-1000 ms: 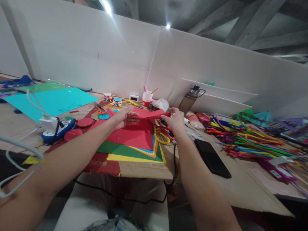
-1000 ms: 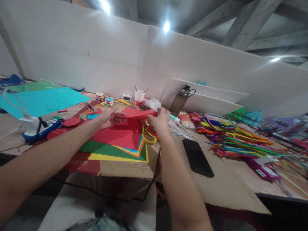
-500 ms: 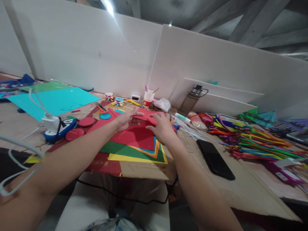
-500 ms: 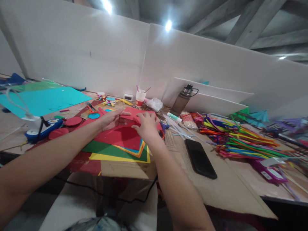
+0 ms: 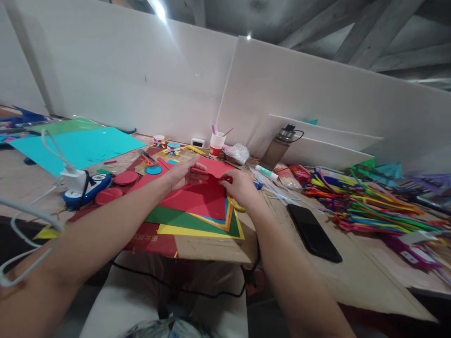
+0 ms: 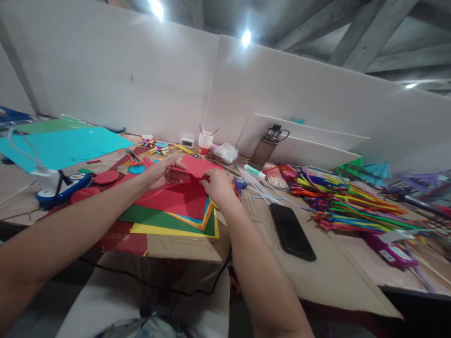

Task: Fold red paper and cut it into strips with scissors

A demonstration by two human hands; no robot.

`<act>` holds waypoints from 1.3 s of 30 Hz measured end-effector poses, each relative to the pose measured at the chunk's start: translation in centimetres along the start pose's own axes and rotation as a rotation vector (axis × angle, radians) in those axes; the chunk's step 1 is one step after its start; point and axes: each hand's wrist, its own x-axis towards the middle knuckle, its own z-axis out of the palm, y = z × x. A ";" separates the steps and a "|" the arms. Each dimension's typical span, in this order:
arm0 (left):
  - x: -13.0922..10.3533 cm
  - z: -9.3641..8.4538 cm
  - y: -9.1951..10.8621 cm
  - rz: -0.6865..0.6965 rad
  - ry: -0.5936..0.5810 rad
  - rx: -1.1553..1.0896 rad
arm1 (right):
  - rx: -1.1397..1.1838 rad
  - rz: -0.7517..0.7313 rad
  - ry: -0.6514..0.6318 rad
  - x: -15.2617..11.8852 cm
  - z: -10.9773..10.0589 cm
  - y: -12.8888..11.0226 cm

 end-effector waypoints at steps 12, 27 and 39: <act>0.0 -0.4 0.9 -0.010 0.094 -0.221 | 0.076 -0.075 0.262 0.0 -0.4 0.3; 0.9 -1.3 1.2 0.006 0.243 -0.219 | 0.091 -0.258 0.296 -0.3 -0.5 -0.3; 1.7 -2.3 1.0 0.084 0.365 -0.164 | 0.088 -0.184 0.289 0.0 -0.1 0.2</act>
